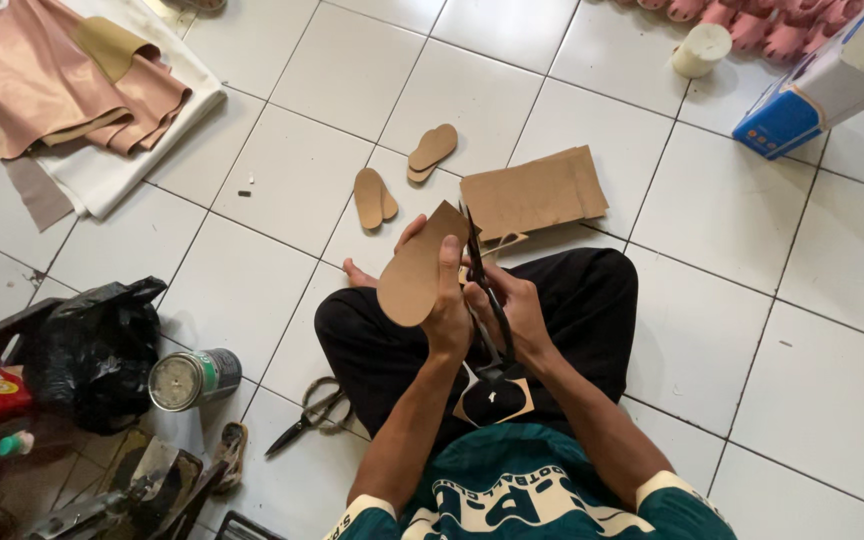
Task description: The person sits on the workshop floor and cuts sandal sole shapes from sheets of cardboard-like material with scissors, then trims the edges of the cut soles to smooth them, placing finished soles aside and picking up new sheets to cut.
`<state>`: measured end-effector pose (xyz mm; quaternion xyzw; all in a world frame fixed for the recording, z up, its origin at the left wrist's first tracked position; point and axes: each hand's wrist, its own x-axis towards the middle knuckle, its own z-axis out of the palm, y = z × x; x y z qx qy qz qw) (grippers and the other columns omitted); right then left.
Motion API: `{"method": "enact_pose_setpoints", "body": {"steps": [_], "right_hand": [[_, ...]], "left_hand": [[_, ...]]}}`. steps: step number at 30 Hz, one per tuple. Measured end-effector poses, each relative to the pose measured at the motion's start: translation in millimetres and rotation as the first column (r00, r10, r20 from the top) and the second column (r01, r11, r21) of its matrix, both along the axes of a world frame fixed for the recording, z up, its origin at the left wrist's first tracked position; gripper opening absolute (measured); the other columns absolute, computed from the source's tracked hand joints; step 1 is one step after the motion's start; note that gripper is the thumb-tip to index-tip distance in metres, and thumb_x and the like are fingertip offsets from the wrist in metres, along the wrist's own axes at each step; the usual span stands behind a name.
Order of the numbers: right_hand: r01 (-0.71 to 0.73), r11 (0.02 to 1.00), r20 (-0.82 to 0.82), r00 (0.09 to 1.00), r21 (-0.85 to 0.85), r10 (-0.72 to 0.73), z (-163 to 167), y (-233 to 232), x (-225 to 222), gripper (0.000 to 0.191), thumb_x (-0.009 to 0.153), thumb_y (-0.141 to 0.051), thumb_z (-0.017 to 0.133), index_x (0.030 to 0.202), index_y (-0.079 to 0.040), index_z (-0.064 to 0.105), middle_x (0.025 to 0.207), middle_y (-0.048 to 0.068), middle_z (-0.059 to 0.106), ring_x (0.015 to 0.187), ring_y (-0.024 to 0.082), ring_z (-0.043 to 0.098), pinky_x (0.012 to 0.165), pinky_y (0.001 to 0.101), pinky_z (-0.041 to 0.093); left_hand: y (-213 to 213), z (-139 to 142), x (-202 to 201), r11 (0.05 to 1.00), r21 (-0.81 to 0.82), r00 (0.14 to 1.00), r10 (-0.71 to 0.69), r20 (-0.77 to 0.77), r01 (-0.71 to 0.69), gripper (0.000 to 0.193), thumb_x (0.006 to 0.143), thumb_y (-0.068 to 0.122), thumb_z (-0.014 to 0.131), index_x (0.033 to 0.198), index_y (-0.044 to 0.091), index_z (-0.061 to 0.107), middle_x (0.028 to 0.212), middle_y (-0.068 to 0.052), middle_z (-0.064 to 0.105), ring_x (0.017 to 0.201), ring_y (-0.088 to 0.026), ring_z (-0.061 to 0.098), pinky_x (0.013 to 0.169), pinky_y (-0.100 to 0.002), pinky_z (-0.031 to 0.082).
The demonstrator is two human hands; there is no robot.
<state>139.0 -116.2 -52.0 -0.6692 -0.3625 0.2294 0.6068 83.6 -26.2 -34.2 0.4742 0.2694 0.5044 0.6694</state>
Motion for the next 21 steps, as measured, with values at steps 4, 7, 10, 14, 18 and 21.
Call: {"method": "enact_pose_setpoints", "body": {"steps": [4, 7, 10, 14, 18, 21], "right_hand": [[-0.056, 0.997, -0.04, 0.998, -0.045, 0.054, -0.2, -0.3, 1.1, 0.071, 0.098, -0.057, 0.061, 0.139, 0.0, 0.06, 0.087, 0.011, 0.069, 0.084, 0.011, 0.061, 0.078, 0.0281, 0.053], [-0.072, 0.996, -0.026, 0.997, 0.058, 0.074, 0.1, 1.7, -0.5, 0.065, 0.102, -0.056, 0.06, 0.132, 0.002, 0.063, 0.101, 0.009, 0.072, 0.094, 0.011, 0.063, 0.084, 0.0282, 0.053], [-0.023, 0.999, -0.009, 1.0, -0.036, 0.022, 2.9, 5.3, 2.2, 0.063, 0.099, -0.057, 0.061, 0.124, 0.001, 0.066, 0.094, 0.008, 0.071, 0.088, 0.011, 0.066, 0.079, 0.0287, 0.055], [-0.051, 0.997, -0.056, 0.997, 0.051, 0.054, 8.6, 4.8, 1.5, 0.07, 0.099, -0.06, 0.06, 0.132, 0.002, 0.061, 0.096, 0.005, 0.071, 0.091, 0.01, 0.063, 0.08, 0.0283, 0.053], [-0.041, 0.997, -0.074, 0.996, 0.059, 0.046, 11.9, 3.9, 0.1, 0.072, 0.097, -0.062, 0.062, 0.129, 0.002, 0.063, 0.089, 0.002, 0.068, 0.084, 0.007, 0.061, 0.073, 0.0255, 0.051], [-0.023, 1.0, -0.081, 0.996, -0.002, 0.023, 13.2, 1.5, 0.8, 0.072, 0.094, -0.063, 0.063, 0.127, 0.001, 0.068, 0.076, 0.0, 0.06, 0.07, 0.005, 0.051, 0.061, 0.0243, 0.041]], "left_hand": [[-4.1, 10.3, -6.6, 0.994, 0.088, 0.997, 0.071, -0.016, -0.069, 0.059, 0.099, 0.005, 0.068, 0.144, -0.005, 0.031, 0.134, -0.009, 0.061, 0.096, -0.015, 0.068, 0.117, -0.03, 0.039], [-5.4, 13.6, -9.8, 0.995, 0.101, 0.997, 0.033, -0.063, -0.027, 0.058, 0.102, 0.004, 0.068, 0.147, -0.008, 0.033, 0.14, -0.011, 0.058, 0.11, -0.016, 0.067, 0.117, -0.032, 0.044], [-9.8, 17.4, -11.4, 0.997, 0.071, 0.999, 0.027, -0.023, -0.025, 0.083, 0.097, 0.005, 0.068, 0.152, 0.0, 0.006, 0.135, -0.01, 0.057, 0.109, -0.015, 0.067, 0.105, -0.03, 0.051], [-12.3, 20.1, -14.4, 0.998, 0.065, 0.999, -0.018, -0.049, 0.021, 0.081, 0.099, 0.005, 0.067, 0.154, -0.001, 0.007, 0.139, -0.011, 0.056, 0.112, -0.018, 0.068, 0.101, -0.03, 0.056], [-9.6, 19.1, -18.5, 0.993, 0.107, 0.997, -0.052, -0.056, 0.058, 0.068, 0.102, 0.008, 0.067, 0.15, -0.003, 0.021, 0.14, -0.013, 0.056, 0.116, -0.02, 0.067, 0.104, -0.031, 0.056], [-5.4, 18.7, -23.8, 0.99, 0.06, 0.991, -0.122, -0.049, 0.125, 0.056, 0.101, 0.009, 0.067, 0.146, -0.006, 0.037, 0.139, -0.013, 0.058, 0.113, -0.021, 0.068, 0.103, -0.032, 0.056]]}}
